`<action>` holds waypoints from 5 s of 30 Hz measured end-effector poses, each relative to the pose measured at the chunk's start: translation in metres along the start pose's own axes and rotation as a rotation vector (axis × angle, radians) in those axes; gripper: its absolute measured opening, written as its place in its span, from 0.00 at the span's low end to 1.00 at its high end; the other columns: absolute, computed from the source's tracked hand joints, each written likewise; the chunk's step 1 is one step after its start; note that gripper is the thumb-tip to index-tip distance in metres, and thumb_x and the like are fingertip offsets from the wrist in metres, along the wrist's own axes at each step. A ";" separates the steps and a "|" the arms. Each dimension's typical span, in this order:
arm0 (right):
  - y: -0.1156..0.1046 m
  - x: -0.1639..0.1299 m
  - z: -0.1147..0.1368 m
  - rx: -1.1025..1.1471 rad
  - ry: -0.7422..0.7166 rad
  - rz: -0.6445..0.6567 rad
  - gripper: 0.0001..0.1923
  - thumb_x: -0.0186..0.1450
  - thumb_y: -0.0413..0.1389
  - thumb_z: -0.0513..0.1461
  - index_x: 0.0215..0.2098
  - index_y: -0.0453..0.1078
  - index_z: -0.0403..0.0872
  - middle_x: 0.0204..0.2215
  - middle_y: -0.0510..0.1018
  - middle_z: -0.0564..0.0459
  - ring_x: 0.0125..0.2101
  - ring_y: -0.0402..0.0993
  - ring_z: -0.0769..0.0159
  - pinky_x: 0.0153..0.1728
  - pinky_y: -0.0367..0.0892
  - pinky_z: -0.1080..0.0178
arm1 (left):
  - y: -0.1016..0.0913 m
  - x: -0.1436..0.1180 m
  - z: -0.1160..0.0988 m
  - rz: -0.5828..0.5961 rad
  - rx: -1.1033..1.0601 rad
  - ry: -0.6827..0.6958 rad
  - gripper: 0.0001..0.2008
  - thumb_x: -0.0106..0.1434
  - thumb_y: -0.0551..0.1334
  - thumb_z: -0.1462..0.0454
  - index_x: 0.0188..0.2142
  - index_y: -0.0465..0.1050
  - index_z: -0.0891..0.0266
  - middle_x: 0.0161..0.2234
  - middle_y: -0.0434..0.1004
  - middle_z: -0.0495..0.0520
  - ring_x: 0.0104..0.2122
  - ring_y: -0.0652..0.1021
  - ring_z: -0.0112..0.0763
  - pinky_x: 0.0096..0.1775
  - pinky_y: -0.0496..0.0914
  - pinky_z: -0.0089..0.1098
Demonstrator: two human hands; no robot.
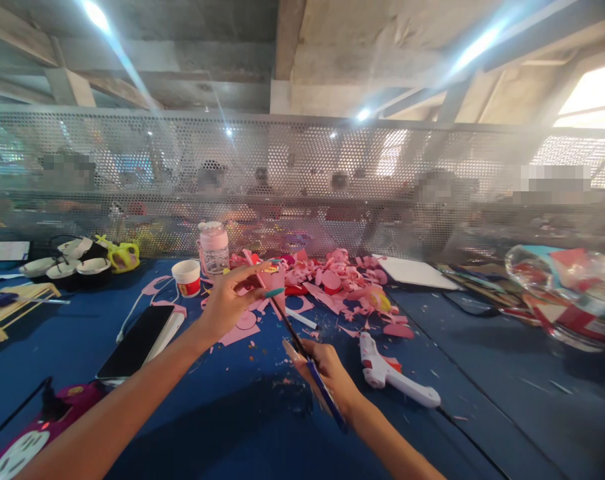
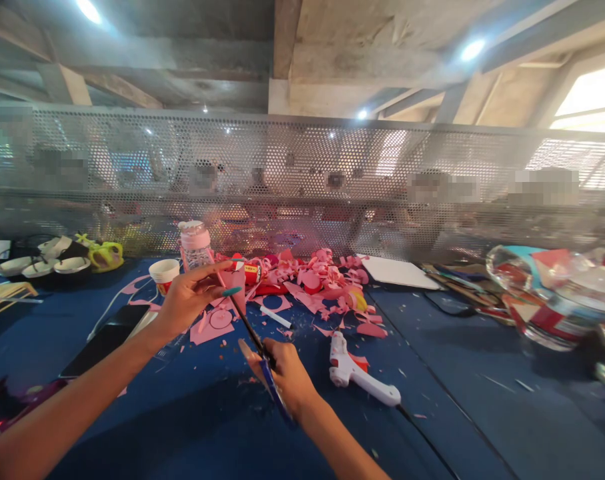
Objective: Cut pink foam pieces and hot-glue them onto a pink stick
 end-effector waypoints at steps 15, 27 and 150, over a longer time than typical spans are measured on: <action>-0.003 0.000 0.007 -0.061 -0.033 -0.019 0.23 0.58 0.43 0.55 0.21 0.58 0.44 0.18 0.55 0.58 0.20 0.50 0.73 0.20 0.51 0.68 | 0.002 -0.002 -0.008 0.010 0.147 0.096 0.19 0.54 0.60 0.68 0.46 0.69 0.54 0.35 0.76 0.51 0.32 0.73 0.29 0.35 0.70 0.31; -0.005 0.000 0.006 -0.043 -0.022 -0.021 0.23 0.57 0.43 0.55 0.22 0.61 0.44 0.18 0.59 0.56 0.20 0.53 0.73 0.19 0.53 0.69 | 0.004 -0.003 -0.010 0.021 0.193 0.096 0.18 0.54 0.61 0.66 0.46 0.69 0.54 0.35 0.76 0.52 0.36 0.74 0.33 0.37 0.70 0.33; 0.001 0.001 -0.002 0.043 -0.023 -0.002 0.22 0.59 0.44 0.54 0.24 0.61 0.44 0.18 0.57 0.58 0.20 0.52 0.74 0.18 0.50 0.70 | 0.027 -0.012 0.001 0.124 -0.165 -0.024 0.33 0.53 0.63 0.63 0.57 0.51 0.57 0.45 0.72 0.58 0.48 0.70 0.43 0.47 0.66 0.48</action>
Point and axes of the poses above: each hand's wrist, its own x-axis towards the middle knuckle, its own y-axis out of the palm, z = x × y, the point moved 9 cm from there along x, towards the middle knuckle
